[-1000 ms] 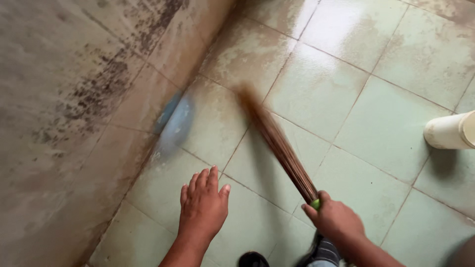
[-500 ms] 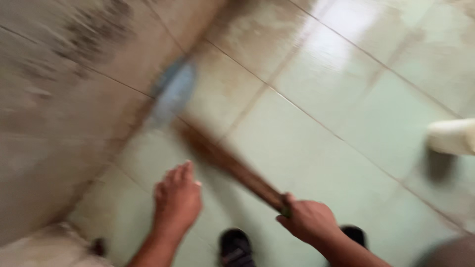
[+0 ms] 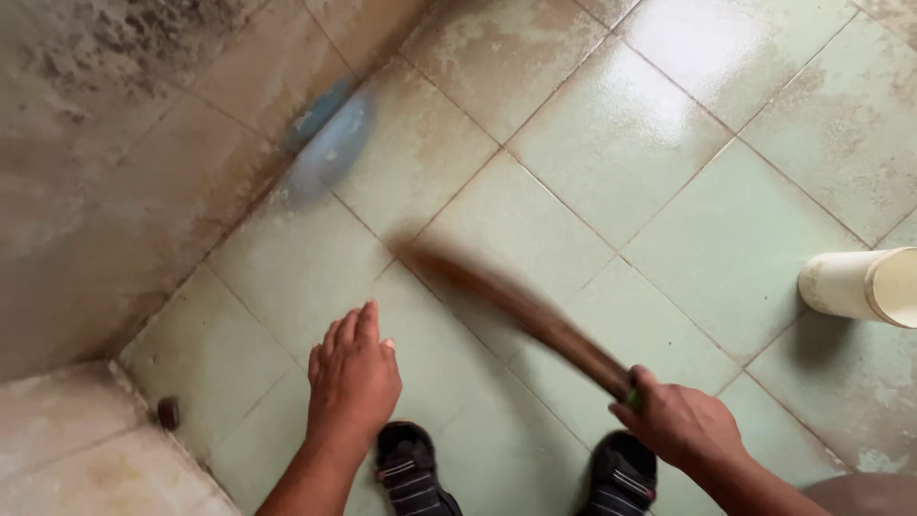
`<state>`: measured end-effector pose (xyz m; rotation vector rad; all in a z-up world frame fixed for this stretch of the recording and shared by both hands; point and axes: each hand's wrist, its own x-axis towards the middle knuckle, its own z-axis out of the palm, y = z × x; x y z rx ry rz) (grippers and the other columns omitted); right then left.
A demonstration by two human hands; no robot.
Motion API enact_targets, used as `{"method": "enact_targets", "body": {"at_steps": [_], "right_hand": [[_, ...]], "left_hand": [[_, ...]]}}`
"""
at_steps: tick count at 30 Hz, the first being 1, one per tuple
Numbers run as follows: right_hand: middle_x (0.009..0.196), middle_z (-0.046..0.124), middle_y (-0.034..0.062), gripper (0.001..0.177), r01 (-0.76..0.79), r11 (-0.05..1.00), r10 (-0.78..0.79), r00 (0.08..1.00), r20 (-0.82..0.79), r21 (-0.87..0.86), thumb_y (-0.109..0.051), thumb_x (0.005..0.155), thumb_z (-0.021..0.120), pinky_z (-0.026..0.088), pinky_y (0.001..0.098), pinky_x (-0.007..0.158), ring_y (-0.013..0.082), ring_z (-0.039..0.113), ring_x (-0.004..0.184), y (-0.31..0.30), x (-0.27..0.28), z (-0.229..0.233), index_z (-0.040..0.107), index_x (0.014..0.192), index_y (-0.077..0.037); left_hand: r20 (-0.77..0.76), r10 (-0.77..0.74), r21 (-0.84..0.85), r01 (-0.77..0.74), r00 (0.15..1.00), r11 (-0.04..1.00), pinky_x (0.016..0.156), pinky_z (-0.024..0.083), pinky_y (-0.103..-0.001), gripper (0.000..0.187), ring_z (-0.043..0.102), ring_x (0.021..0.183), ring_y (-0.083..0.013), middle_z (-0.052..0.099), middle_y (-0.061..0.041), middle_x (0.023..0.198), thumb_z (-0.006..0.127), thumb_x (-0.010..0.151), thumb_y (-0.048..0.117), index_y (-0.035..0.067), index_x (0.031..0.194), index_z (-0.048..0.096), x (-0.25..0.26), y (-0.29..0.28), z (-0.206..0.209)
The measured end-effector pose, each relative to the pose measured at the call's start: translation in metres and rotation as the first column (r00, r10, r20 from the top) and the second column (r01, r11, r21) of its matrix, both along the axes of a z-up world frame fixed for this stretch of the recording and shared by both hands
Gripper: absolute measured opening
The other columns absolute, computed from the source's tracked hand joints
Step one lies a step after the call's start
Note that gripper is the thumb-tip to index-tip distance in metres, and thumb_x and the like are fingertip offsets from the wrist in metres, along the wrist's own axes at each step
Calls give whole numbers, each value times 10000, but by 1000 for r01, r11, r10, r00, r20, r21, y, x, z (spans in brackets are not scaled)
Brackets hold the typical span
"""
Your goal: The person sweeps the tiled floor with a broom and pours water from a small plastic cup to clean the surface.
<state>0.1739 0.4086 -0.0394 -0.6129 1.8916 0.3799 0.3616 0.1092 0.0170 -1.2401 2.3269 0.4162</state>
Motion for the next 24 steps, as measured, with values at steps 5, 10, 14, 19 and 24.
{"method": "enact_targets", "body": {"at_steps": [5,10,14,19,24], "right_hand": [[859,759,93,681,-77,987,83,996,32,-143,-625,922,603,588,438,736,291,733,846,26,16,11,423,1449,-233],[935,705,124,649,-606,764,641,751,155,-221,-492,1034,504,583,440,682,286,742,795,22,44,-20,312,1574,-186],[925,774,60,477,-179,984,179,984,12,2,-602,1005,468,591,428,710,243,742,814,18,31,-44,585,1352,-297],[879,775,104,694,146,989,-150,982,-117,-40,-648,952,523,623,446,685,280,769,772,-3,60,-58,401,1504,-245],[912,759,87,669,-654,745,666,740,92,-128,-654,1015,455,613,415,675,246,750,786,-28,98,-61,397,1478,-174]], "left_hand": [[2,67,-12,-67,998,998,1168,282,-498,573,372,1440,-270,463,-71,1519,515,984,267,101,1514,379,18,29,9],[-3,64,-10,-64,998,998,1158,319,-475,558,424,1416,-271,483,-90,1507,510,983,243,80,1506,403,45,41,-9],[-114,257,8,-257,960,966,1138,366,-459,528,440,1395,-322,478,-131,1514,488,1009,226,81,1512,418,81,36,-45],[-308,284,-130,-336,908,933,1099,406,-486,489,487,1333,-388,557,-195,1439,514,1002,187,29,1464,494,137,13,-72],[-266,240,-155,-287,934,945,1086,421,-483,474,513,1316,-373,576,-196,1422,533,992,181,23,1439,517,176,21,-70]]}}
